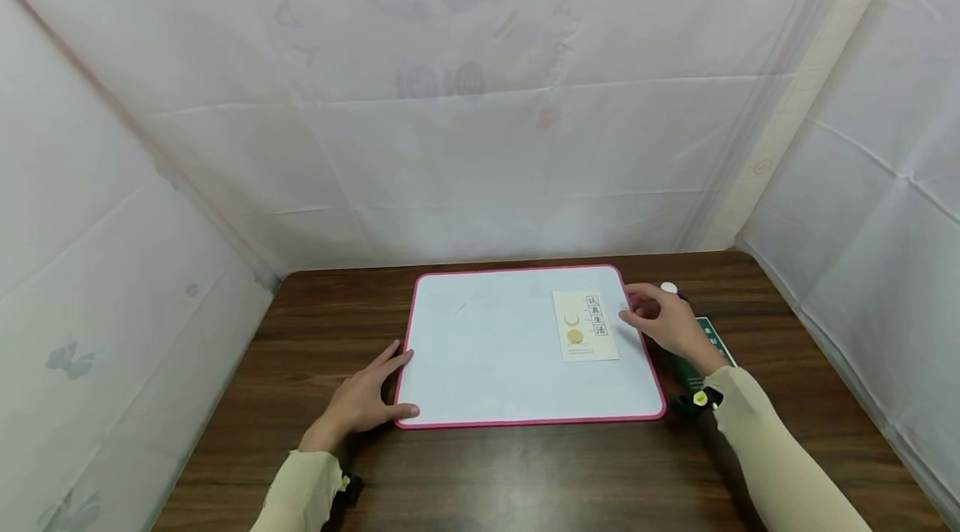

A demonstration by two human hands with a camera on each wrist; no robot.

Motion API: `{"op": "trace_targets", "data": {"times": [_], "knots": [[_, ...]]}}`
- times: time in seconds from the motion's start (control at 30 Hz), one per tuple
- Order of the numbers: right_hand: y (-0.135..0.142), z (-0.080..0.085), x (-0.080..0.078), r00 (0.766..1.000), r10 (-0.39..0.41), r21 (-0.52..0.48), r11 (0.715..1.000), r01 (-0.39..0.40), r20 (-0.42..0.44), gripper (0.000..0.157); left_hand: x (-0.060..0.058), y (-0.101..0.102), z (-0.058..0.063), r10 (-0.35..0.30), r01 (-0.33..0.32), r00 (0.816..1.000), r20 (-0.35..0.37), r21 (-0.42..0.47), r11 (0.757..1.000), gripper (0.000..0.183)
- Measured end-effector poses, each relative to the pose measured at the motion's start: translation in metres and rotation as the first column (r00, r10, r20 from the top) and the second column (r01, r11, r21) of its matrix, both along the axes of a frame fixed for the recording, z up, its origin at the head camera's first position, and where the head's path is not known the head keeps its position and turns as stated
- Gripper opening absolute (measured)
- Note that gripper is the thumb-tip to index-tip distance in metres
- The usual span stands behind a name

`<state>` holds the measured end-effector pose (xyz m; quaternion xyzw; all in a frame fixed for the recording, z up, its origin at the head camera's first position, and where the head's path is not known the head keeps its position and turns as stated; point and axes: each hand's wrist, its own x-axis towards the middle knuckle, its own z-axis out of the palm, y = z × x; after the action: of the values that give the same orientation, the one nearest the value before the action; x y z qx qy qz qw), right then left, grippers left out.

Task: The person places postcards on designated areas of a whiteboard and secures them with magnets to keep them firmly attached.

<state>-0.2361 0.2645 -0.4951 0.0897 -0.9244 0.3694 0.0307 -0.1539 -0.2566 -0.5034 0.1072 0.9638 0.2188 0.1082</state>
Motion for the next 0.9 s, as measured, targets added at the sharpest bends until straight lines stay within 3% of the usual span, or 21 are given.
{"op": "trace_targets", "data": {"times": [0.9], "knots": [[0.035, -0.003, 0.003, 0.996, -0.04, 0.026, 0.999, 0.043, -0.077, 0.053, -0.001, -0.001, -0.001, -0.006, 0.006, 1.0, -0.009, 0.003, 1.0, 0.096]]}}
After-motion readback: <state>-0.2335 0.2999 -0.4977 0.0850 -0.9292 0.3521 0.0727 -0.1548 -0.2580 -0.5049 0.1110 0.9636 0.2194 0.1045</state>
